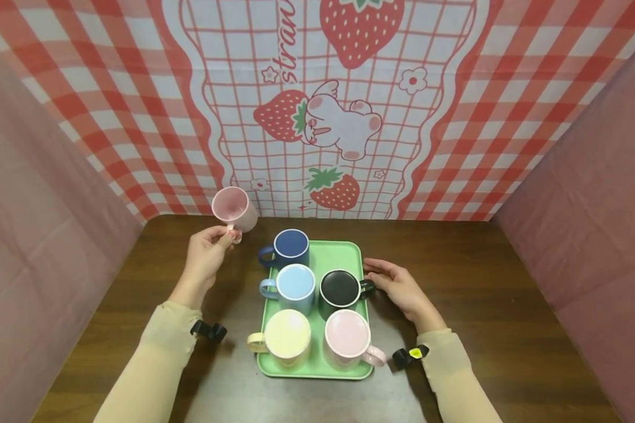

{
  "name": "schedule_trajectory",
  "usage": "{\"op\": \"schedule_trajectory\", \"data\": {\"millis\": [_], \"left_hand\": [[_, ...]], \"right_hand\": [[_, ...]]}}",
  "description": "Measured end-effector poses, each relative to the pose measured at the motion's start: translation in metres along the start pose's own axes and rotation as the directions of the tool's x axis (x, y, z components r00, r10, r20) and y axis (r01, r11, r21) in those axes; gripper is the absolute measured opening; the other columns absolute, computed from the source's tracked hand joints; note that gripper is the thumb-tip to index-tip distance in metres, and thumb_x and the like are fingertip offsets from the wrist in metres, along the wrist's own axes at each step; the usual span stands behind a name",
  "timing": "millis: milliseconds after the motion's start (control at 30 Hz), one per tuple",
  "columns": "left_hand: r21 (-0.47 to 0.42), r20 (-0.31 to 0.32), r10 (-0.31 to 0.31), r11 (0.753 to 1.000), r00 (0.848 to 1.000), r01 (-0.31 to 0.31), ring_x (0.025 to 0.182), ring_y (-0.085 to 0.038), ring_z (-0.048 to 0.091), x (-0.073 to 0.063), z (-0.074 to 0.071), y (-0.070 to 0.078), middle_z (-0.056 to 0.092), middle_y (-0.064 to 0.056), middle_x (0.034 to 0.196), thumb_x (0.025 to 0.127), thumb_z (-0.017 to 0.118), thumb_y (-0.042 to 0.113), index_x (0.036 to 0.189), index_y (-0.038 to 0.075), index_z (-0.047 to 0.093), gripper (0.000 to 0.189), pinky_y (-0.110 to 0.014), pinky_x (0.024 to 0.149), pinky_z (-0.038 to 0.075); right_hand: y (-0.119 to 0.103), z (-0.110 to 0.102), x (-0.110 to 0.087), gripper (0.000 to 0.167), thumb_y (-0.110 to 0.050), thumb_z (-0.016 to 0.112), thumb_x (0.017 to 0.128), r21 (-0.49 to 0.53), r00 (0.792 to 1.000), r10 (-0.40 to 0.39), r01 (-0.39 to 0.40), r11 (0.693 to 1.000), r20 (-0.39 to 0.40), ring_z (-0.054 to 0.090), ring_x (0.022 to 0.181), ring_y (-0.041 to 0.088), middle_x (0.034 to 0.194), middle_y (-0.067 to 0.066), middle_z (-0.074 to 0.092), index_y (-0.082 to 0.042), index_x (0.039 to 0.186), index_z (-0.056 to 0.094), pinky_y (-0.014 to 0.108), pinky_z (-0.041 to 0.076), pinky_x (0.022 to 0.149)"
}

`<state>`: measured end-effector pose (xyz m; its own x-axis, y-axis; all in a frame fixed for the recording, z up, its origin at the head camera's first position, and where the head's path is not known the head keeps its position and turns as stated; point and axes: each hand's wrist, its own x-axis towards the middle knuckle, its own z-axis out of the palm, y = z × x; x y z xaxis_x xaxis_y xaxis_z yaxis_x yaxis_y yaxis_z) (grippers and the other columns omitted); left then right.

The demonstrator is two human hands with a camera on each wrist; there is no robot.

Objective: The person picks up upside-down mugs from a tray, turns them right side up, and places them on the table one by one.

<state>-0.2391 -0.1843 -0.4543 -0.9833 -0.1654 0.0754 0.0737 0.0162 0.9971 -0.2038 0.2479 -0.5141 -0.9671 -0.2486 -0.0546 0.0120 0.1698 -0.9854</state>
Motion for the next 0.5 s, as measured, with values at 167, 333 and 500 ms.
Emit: {"op": "schedule_trajectory", "data": {"millis": [167,333,500], "left_hand": [[0.012,-0.013,-0.032,0.999,0.999,0.033,0.083,-0.005,0.069,0.007,-0.002,-0.007,0.078,0.003,0.088,0.108,0.067,0.002,0.120,-0.020,0.069,0.025,-0.020,0.076,0.057],[0.045,-0.003,-0.073,0.996,0.997,0.073,0.081,-0.002,0.068,0.012,-0.005,-0.015,0.079,0.002,0.088,0.108,0.067,0.003,0.121,-0.020,0.069,0.027,-0.018,0.075,0.056],[0.071,-0.008,-0.087,0.994,0.996,0.087,0.080,-0.002,0.068,0.016,-0.009,-0.022,0.079,0.003,0.088,0.108,0.066,0.003,0.122,-0.021,0.068,0.027,-0.018,0.074,0.055]], "right_hand": [[0.000,0.005,0.003,0.043,0.001,0.061,0.110,-0.095,0.999,-0.028,0.025,0.995,-0.034,0.069,0.113,0.008,0.144,0.033,0.064,0.013,0.151,0.055,0.015,0.053,0.092],[-0.001,0.008,0.003,0.049,0.011,0.059,0.103,-0.137,0.999,-0.027,0.024,0.990,-0.023,0.072,0.114,0.019,0.143,0.034,0.064,0.014,0.152,0.053,0.017,0.055,0.085],[-0.001,0.010,0.002,0.059,0.020,0.053,0.094,-0.128,1.000,-0.021,0.020,0.992,-0.010,0.071,0.121,0.035,0.145,0.034,0.061,0.014,0.153,0.051,0.018,0.055,0.083]]}}
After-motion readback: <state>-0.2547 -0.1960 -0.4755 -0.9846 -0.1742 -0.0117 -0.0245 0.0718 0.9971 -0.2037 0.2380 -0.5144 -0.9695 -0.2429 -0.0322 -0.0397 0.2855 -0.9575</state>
